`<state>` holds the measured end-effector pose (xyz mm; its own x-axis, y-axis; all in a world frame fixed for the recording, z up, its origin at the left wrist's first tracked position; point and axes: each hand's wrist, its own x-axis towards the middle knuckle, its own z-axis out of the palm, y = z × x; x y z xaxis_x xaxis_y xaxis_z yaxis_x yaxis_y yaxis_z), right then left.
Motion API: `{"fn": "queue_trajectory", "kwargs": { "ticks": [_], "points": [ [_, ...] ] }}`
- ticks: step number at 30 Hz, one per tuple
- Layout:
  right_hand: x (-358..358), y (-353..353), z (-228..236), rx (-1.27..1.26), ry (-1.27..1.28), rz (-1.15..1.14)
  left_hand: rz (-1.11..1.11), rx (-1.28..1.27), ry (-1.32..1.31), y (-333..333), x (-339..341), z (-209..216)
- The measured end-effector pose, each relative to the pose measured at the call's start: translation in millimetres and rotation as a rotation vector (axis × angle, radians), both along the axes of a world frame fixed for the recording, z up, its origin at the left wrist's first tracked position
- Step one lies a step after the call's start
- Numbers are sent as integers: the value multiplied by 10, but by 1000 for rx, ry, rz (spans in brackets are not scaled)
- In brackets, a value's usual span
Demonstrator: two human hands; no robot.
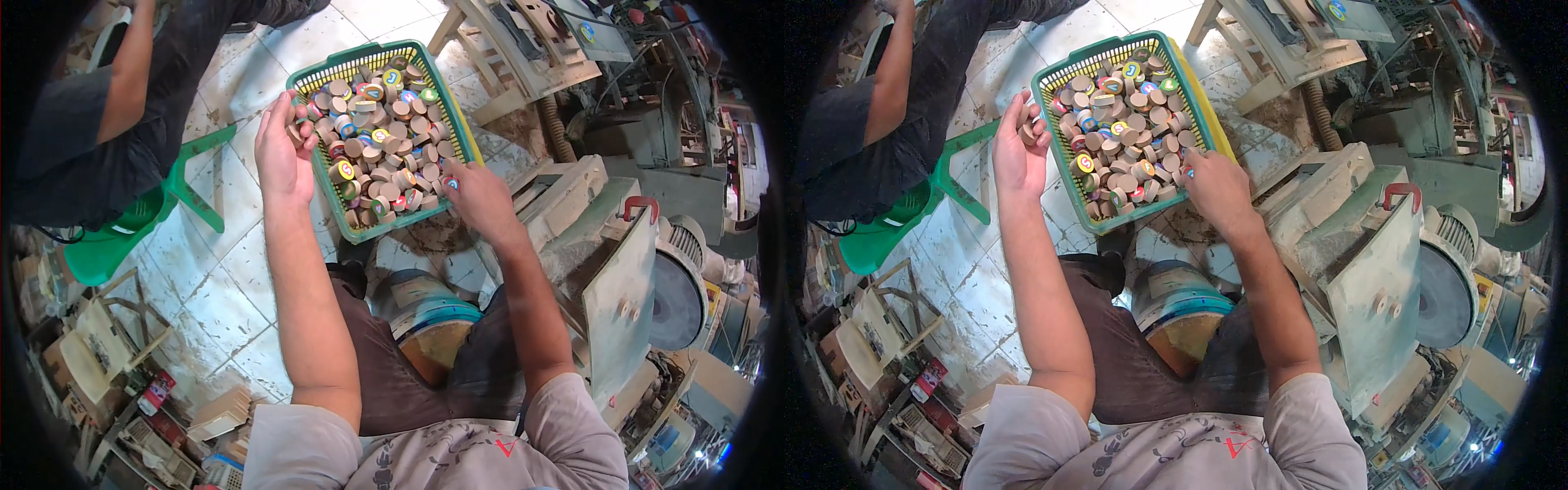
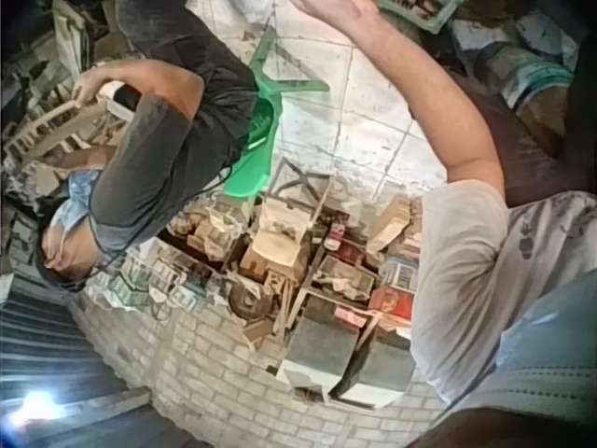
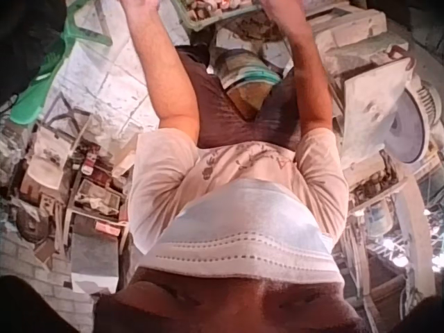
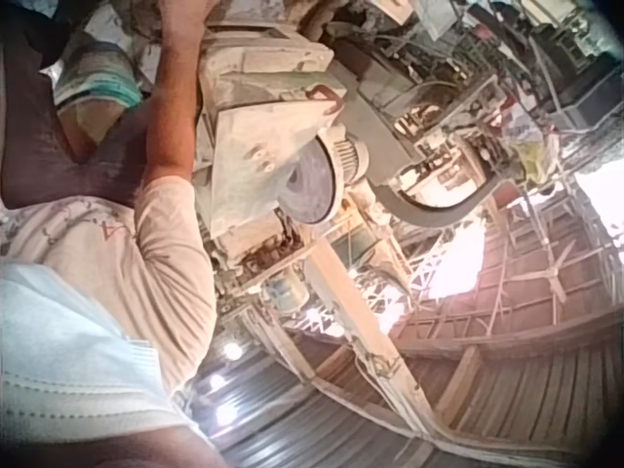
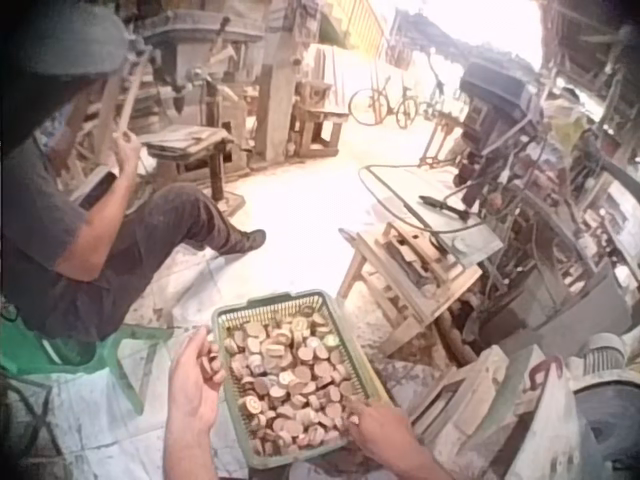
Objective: The person sits on a bucket in a workshop and sorts small, round wooden pieces with colorful stickers from a green basket. They pick up the pieces one by one, inspect them, and place them back into the basket. Another person is visible in the background working with wood planks.
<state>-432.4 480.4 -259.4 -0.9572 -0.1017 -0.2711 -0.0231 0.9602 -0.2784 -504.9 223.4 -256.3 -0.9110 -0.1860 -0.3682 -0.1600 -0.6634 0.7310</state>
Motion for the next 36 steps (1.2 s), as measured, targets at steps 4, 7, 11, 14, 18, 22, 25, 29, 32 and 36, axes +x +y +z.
{"fn": "queue_trajectory", "kwargs": {
  "ticks": [4,7,11,14,18,22,25,29,32,36],
  "points": [
    [-51,143,-58,-231,-14,82,8,9,-8,-10,3,-17],
    [33,184,-45,-673,11,-68,9,12,-4,-23,8,-21],
    [193,200,-157,-871,226,-46,10,-3,-9,3,11,1],
    [223,82,-192,-935,210,-96,2,7,-2,-6,8,-8],
    [225,-444,-161,-760,229,-63,1,-18,-1,-6,9,-16],
    [206,-801,-160,-602,392,147,-7,-17,-1,4,12,-24],
    [175,-675,-169,-698,337,11,-6,-2,7,-35,14,-42],
    [113,-4,-186,-614,210,-249,-5,-11,3,-17,18,-18],
    [89,297,-173,-466,255,-274,-2,-6,12,-1,8,-5],
    [28,319,-150,-219,349,-151,-4,2,11,-25,16,-20]
  ]
}}
